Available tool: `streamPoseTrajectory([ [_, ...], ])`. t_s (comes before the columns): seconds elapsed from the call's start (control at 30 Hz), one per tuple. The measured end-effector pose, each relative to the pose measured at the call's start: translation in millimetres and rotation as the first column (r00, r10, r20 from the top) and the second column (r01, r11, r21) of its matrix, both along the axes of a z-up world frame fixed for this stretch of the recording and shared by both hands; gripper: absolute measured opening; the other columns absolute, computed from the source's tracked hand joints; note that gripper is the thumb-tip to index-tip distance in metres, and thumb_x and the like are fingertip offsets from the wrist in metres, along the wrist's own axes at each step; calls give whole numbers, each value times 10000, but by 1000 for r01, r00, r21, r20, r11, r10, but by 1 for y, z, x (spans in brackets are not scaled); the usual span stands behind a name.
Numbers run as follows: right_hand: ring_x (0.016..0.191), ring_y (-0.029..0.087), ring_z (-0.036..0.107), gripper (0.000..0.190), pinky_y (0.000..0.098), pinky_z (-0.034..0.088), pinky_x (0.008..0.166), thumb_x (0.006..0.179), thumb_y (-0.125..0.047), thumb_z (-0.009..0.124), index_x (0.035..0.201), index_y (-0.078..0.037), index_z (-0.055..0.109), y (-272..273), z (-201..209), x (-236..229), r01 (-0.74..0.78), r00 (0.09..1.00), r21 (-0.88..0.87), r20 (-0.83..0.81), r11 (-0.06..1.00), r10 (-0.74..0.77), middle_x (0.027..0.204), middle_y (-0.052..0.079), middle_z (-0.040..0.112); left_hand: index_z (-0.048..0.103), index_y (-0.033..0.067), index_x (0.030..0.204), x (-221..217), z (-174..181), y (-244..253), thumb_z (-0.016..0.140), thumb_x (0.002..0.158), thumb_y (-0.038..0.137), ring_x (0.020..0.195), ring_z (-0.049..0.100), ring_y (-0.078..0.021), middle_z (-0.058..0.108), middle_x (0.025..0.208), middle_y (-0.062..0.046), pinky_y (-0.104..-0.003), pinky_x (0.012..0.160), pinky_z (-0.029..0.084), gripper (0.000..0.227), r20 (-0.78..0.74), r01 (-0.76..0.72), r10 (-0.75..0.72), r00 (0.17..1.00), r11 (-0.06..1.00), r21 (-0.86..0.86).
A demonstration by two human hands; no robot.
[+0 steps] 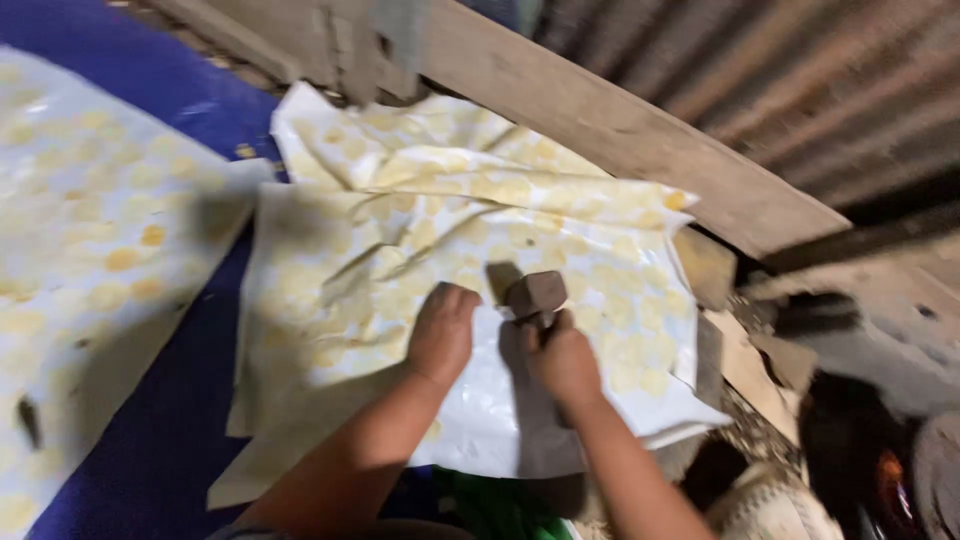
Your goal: Cracking nut shells with a wooden mallet and extracting kernels by hand.
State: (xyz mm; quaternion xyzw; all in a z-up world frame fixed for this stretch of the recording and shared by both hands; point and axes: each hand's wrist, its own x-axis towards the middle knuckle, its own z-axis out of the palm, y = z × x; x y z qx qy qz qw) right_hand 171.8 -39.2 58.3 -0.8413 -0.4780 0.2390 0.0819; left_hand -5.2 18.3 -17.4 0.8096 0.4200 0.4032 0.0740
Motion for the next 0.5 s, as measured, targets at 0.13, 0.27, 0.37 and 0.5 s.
streamPoseTrajectory([
  [0.13,1046,520,697,497,606,573,871,882,-466,646,1122,-31,612,15,38,15,-135,990,-25,38,990,136,993,297,745,624,152,1022,1,3,3,550,936,76,939,603,-279,556,910,-57,-362,839,530,137,-49,-63,65,997,997,41],
  [0.27,933,530,686,472,588,551,812,935,-402,616,1155,10,548,-19,6,-2,-41,996,94,88,995,32,945,331,722,714,154,906,-9,18,5,686,820,61,831,635,-275,651,831,-40,-369,757,532,130,201,-42,66,977,992,-120],
  [0.37,809,507,685,537,540,547,707,909,-471,617,1185,-18,531,-17,-24,5,-45,996,183,78,982,31,899,276,728,738,118,957,-45,-3,28,682,825,10,849,674,-215,740,911,-31,-336,791,531,181,520,-15,157,839,964,-267],
  [0.5,894,257,738,696,383,577,850,910,-628,484,1287,-63,631,-16,43,29,-134,935,-67,-340,989,103,1061,149,762,594,11,1269,-175,-112,79,443,1085,158,926,559,-153,615,1129,-78,-300,927,461,280,828,55,229,512,953,-298],
])
